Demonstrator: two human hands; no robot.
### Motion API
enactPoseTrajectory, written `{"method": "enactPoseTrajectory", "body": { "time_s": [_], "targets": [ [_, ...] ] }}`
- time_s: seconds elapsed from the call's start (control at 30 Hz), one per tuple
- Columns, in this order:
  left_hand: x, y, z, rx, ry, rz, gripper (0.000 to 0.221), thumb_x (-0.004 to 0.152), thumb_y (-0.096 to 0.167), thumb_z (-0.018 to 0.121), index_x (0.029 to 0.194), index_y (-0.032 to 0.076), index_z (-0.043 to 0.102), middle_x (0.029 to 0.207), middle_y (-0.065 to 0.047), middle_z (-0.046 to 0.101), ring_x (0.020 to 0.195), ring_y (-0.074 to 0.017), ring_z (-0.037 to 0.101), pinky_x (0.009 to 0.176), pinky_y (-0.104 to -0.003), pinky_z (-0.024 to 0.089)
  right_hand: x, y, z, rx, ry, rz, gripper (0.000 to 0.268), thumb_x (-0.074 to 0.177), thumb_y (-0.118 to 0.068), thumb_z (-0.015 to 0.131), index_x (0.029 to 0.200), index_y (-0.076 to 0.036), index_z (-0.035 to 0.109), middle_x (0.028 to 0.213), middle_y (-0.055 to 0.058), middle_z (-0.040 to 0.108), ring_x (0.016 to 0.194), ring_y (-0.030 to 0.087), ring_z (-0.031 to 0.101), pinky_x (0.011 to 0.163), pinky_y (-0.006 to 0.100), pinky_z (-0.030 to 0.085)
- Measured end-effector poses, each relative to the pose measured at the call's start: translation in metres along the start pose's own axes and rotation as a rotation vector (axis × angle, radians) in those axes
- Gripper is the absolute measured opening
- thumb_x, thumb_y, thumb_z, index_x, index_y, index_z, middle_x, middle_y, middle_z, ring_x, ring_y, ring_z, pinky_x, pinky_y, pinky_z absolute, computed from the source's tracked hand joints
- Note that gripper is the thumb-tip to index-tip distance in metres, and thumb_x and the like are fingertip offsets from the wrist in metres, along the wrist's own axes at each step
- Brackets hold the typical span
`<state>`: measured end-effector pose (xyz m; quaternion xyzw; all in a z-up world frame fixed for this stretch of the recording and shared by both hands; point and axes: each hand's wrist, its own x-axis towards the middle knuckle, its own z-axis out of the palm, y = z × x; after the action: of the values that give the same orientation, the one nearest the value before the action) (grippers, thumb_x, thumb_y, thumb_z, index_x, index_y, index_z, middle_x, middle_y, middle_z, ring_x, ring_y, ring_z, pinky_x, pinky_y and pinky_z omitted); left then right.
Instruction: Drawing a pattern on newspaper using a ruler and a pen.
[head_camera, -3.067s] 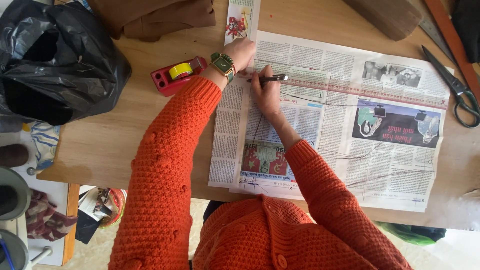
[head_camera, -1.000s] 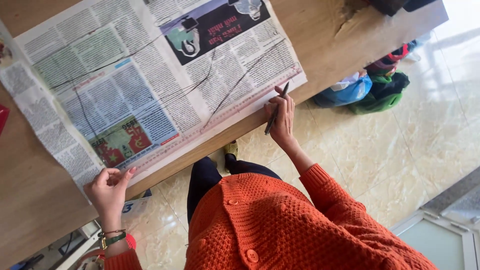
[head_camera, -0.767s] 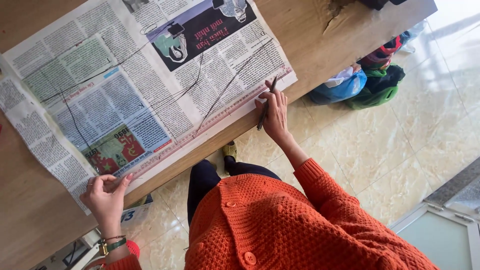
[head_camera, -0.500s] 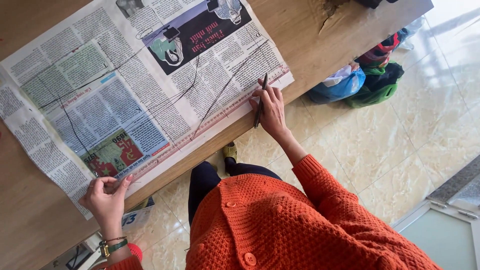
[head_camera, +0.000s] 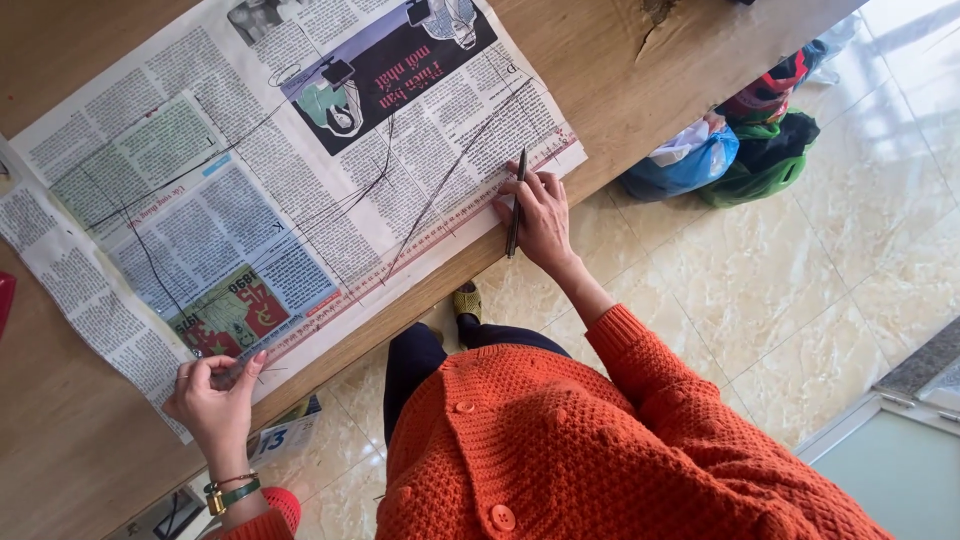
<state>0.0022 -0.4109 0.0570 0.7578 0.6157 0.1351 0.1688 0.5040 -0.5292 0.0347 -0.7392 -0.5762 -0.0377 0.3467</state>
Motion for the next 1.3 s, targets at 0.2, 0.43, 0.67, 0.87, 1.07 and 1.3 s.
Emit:
{"method": "enactPoseTrajectory", "body": {
  "time_s": [0.2, 0.43, 0.67, 0.87, 1.07, 1.3],
  "targets": [
    [0.002, -0.005, 0.003, 0.029, 0.046, 0.069, 0.034, 0.088, 0.039, 0.090, 0.090, 0.011, 0.069, 0.100, -0.005, 0.068, 0.104, -0.0256, 0.061, 0.101, -0.053, 0.035, -0.001, 0.003, 0.003, -0.024, 0.013, -0.002, 0.016, 0.103, -0.028, 0.068, 0.109, -0.014, 0.064, 0.139, 0.005, 0.063, 0.100, 0.031, 0.053, 0.086, 0.044, 0.046],
    [0.004, -0.002, 0.001, 0.026, 0.063, 0.098, 0.036, 0.089, 0.039, 0.090, 0.088, 0.011, 0.068, 0.096, -0.004, 0.067, 0.096, -0.0243, 0.063, 0.097, -0.050, 0.038, -0.001, 0.002, 0.003, -0.032, 0.033, -0.004, 0.015, 0.101, -0.029, 0.071, 0.106, -0.017, 0.064, 0.138, 0.004, 0.064, 0.099, 0.029, 0.053, 0.086, 0.042, 0.047],
    [0.007, 0.001, 0.003, 0.029, 0.039, 0.001, 0.041, 0.085, 0.040, 0.092, 0.087, 0.011, 0.064, 0.099, -0.007, 0.070, 0.103, -0.0292, 0.063, 0.100, -0.053, 0.035, 0.001, 0.000, 0.001, -0.028, 0.027, -0.004, 0.013, 0.102, -0.029, 0.069, 0.104, -0.017, 0.065, 0.138, 0.003, 0.064, 0.102, 0.029, 0.054, 0.088, 0.043, 0.046],
    [0.009, -0.006, 0.008, 0.018, -0.015, -0.110, 0.042, 0.083, 0.046, 0.090, 0.086, 0.014, 0.063, 0.109, -0.009, 0.070, 0.123, -0.0369, 0.051, 0.106, -0.060, 0.028, 0.001, -0.001, 0.002, -0.053, 0.036, -0.003, 0.013, 0.101, -0.027, 0.071, 0.104, -0.016, 0.065, 0.138, 0.002, 0.064, 0.101, 0.029, 0.054, 0.087, 0.042, 0.046],
    [0.012, -0.012, 0.009, 0.037, -0.025, -0.100, 0.043, 0.082, 0.048, 0.090, 0.086, 0.014, 0.064, 0.111, -0.011, 0.070, 0.124, -0.0404, 0.050, 0.101, -0.063, 0.033, 0.000, 0.001, 0.003, -0.064, 0.031, -0.013, 0.014, 0.101, -0.027, 0.071, 0.105, -0.016, 0.065, 0.138, 0.002, 0.064, 0.100, 0.029, 0.054, 0.086, 0.043, 0.046],
    [0.012, -0.005, 0.004, -0.005, -0.062, -0.127, 0.041, 0.082, 0.046, 0.089, 0.085, 0.013, 0.064, 0.115, -0.013, 0.068, 0.128, -0.0413, 0.047, 0.107, -0.066, 0.027, 0.001, 0.000, 0.002, -0.073, 0.035, -0.017, 0.011, 0.100, -0.025, 0.071, 0.104, -0.016, 0.065, 0.137, 0.001, 0.064, 0.100, 0.029, 0.054, 0.089, 0.042, 0.046]
  ]
}}
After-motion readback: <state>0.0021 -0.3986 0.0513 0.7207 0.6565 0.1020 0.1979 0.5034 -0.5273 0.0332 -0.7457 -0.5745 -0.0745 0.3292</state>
